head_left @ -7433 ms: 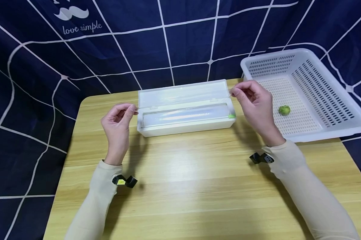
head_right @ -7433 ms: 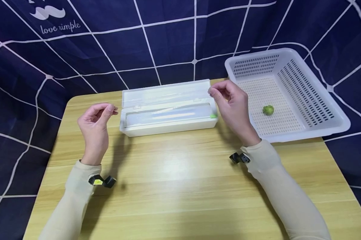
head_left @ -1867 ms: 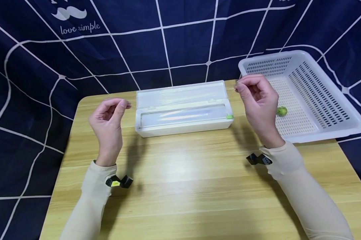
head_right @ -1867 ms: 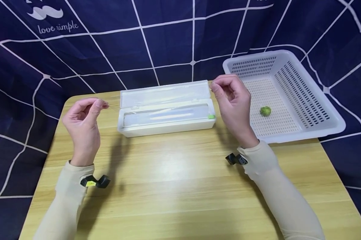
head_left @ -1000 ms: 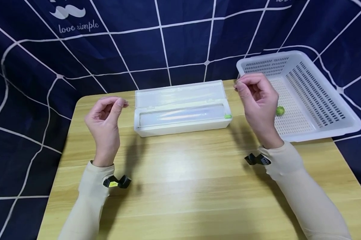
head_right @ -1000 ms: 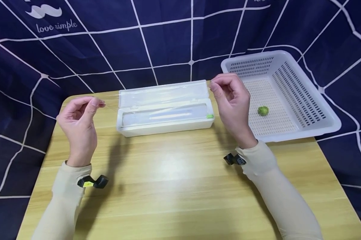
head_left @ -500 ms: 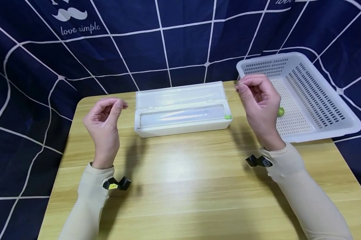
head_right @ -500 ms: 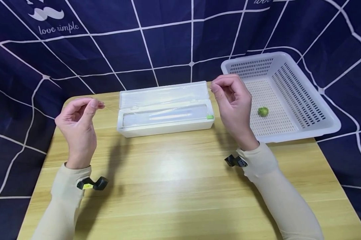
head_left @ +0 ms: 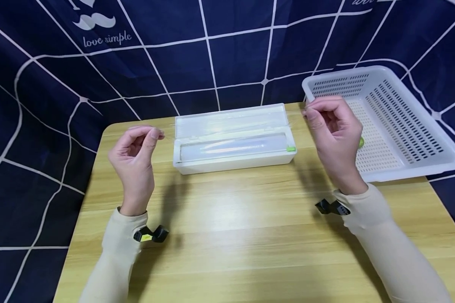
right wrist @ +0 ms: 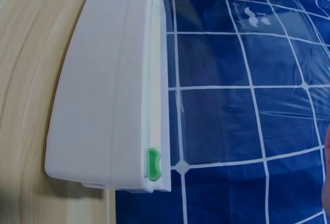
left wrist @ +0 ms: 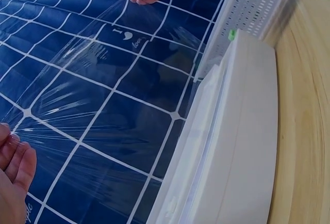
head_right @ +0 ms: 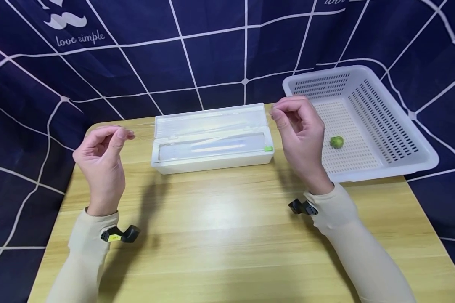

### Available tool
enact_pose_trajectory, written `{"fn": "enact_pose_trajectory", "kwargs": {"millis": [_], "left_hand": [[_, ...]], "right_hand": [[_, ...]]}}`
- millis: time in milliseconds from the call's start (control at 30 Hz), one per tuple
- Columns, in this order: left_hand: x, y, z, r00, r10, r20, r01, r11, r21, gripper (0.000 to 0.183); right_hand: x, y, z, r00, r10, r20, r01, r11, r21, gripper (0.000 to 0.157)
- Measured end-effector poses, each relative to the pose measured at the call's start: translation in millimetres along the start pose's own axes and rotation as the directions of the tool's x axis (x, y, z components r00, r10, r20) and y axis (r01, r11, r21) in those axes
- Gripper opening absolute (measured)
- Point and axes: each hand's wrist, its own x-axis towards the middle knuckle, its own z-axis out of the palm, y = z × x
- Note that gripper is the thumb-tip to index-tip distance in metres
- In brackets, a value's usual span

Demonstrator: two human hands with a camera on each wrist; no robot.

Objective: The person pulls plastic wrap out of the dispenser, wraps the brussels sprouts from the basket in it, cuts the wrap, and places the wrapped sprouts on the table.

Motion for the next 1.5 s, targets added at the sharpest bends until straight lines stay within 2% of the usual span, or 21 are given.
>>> {"fn": "enact_pose_trajectory", "kwargs": {"millis": [267, 933, 1500], "left_hand": [[-5.2, 2.3, -0.1, 1.0, 0.01, 0.001, -0.01, 1.0, -0.004, 0.017], [-2.1, 7.9, 0.8, 1.0, 0.026, -0.001, -0.026, 1.0, -0.004, 0.015], [-8.1, 14.3, -2.4, 0.999, 0.034, 0.005, -0.034, 0.999, -0.01, 0.014]], "right_hand": [[0, -4, -2.1, 1.0, -0.005, 0.008, 0.004, 1.0, 0.005, 0.012], [-3, -7, -1.1, 1.0, -0.024, -0.014, 0.024, 0.998, 0.054, 0.01], [-10, -13, -2.4, 0.999, -0.044, -0.022, 0.046, 0.996, 0.073, 0.011]]}}
